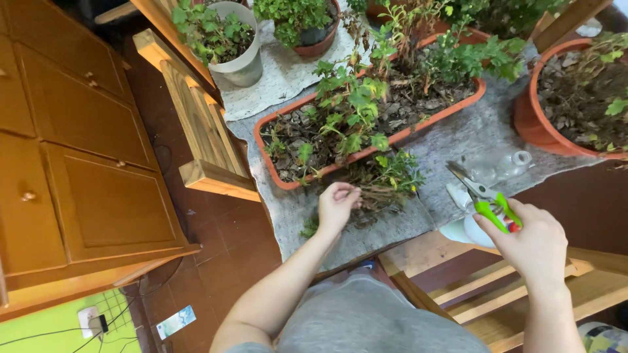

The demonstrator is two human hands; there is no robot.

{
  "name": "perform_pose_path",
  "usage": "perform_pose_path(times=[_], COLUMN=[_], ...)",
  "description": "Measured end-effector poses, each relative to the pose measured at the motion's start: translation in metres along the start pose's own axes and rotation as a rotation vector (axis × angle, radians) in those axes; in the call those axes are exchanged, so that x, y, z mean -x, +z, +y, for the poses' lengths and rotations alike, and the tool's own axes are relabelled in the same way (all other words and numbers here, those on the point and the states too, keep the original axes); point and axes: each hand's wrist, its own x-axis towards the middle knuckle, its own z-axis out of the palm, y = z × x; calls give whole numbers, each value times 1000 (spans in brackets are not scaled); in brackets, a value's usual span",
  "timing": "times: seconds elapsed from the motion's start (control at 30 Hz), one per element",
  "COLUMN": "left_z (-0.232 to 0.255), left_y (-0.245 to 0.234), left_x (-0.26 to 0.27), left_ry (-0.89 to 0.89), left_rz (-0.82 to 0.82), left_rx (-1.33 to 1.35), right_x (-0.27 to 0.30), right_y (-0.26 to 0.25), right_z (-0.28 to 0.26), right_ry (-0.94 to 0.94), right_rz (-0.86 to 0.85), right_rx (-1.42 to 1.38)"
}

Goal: The person uses green-handled pruning shears to trim dead or overgrown stems from several potted plants on a wooden table. They repeatedly cut stems and remove the cut pieces, working across multiple pots throughout the clip.

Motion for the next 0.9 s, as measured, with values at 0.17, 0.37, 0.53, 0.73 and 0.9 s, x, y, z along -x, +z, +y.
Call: perform_pose_path(times=[0.17,0.37,0.53,0.73,0.9], left_z=[-56,-24,106,289,316], left_y=[-31,-30,-23,-23,11], left_x=[-13,14,56,-5,-156], left_ry=[19,303,17,399,733], left_rz=[199,190,-524,-657,-338], left_rx=[-350,-788,-1185,-834,-838], right_x=[11,8,-12,-91,-156], right_y=[16,25,20,-3,-30], right_z=[-1,-3,19,26,-14], right_ry=[117,170,48,-176,-198], right_rz=[-75,-137,0,193,168], right_rx=[-165,-224,-89,250,290])
